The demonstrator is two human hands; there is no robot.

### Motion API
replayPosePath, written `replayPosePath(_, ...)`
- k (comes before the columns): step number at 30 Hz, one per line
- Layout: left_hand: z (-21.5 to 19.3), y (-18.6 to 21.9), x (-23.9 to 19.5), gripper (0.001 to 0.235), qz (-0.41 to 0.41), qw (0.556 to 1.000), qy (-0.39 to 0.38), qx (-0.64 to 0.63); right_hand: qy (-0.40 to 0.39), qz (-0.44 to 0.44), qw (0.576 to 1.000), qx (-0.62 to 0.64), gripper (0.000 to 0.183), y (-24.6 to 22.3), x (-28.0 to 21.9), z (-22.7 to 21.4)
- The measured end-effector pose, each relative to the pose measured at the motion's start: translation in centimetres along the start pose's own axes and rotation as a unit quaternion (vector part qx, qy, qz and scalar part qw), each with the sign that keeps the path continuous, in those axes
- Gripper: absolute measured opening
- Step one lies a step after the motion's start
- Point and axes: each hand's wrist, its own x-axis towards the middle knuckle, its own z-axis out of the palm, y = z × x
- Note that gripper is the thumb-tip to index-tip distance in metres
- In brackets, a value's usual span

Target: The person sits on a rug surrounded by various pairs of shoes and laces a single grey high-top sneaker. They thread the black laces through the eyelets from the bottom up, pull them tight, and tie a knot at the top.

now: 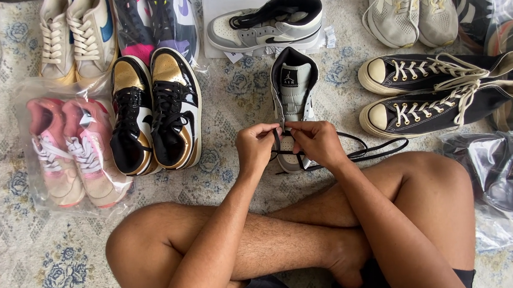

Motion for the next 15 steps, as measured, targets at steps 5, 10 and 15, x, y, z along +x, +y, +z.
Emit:
replayPosePath(5, -0.2, -0.3, 0.3, 0.017, -0.016, 0.999, -0.021, -0.027, 0.003, 0.017, 1.000, 0.005, 0.032, -0.1, 0.3, 0.0)
replayPosePath(10, -0.3, -1.5, 0.9, 0.016, -0.007, 1.000, -0.014, 0.021, -0.004, 0.046, 0.999, -0.003, 0.029, -0.3, 0.6, 0.0)
replayPosePath(15, -0.6, -1.8, 1.5, 0.018, -0.020, 1.000, -0.014, 0.012, -0.031, 0.036, 0.998, -0.032, 0.028, -0.5, 1.0, -0.2)
